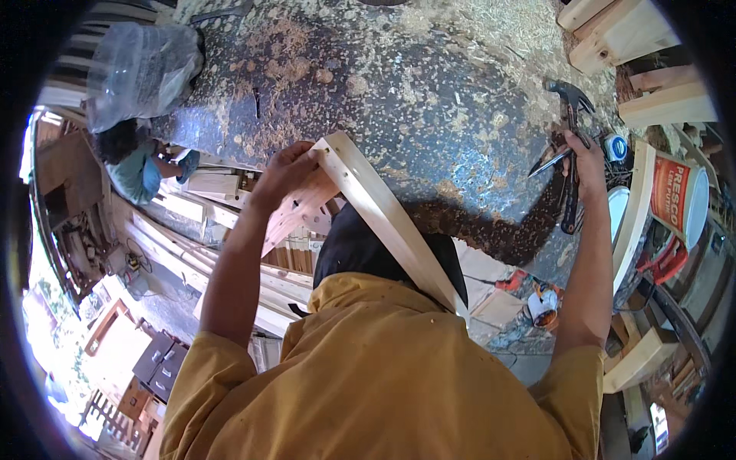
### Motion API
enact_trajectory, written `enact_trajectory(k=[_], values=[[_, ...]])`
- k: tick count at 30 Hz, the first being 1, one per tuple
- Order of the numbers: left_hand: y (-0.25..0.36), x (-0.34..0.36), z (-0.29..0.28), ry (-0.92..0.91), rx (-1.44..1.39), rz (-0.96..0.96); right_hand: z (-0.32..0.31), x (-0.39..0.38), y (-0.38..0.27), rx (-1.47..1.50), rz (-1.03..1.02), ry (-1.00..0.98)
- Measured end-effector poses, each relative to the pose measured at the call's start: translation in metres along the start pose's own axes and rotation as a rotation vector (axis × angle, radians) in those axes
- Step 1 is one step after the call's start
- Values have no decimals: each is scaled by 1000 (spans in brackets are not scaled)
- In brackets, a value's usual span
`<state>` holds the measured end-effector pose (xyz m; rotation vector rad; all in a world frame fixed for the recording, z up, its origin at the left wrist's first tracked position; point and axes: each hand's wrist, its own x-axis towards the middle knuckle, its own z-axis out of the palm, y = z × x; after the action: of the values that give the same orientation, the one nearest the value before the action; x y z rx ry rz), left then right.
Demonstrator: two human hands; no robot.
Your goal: Assembling wooden boards into a frame using a hammer, nails, and a drill.
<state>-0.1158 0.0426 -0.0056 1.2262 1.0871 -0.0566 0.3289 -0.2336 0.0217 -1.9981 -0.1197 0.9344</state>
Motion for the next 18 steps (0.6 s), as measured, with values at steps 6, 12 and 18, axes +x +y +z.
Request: enact_trajectory(k=[6, 12, 18], values=[[0, 0, -2, 38, -29, -54, -18, 5, 5, -650, -265, 167], [0, 5, -2, -23, -24, 57, -10, -11, 29, -809, -541, 362], [-29, 9, -7, 307, 42, 290, 93, -126, -12, -847, -582, 75]])
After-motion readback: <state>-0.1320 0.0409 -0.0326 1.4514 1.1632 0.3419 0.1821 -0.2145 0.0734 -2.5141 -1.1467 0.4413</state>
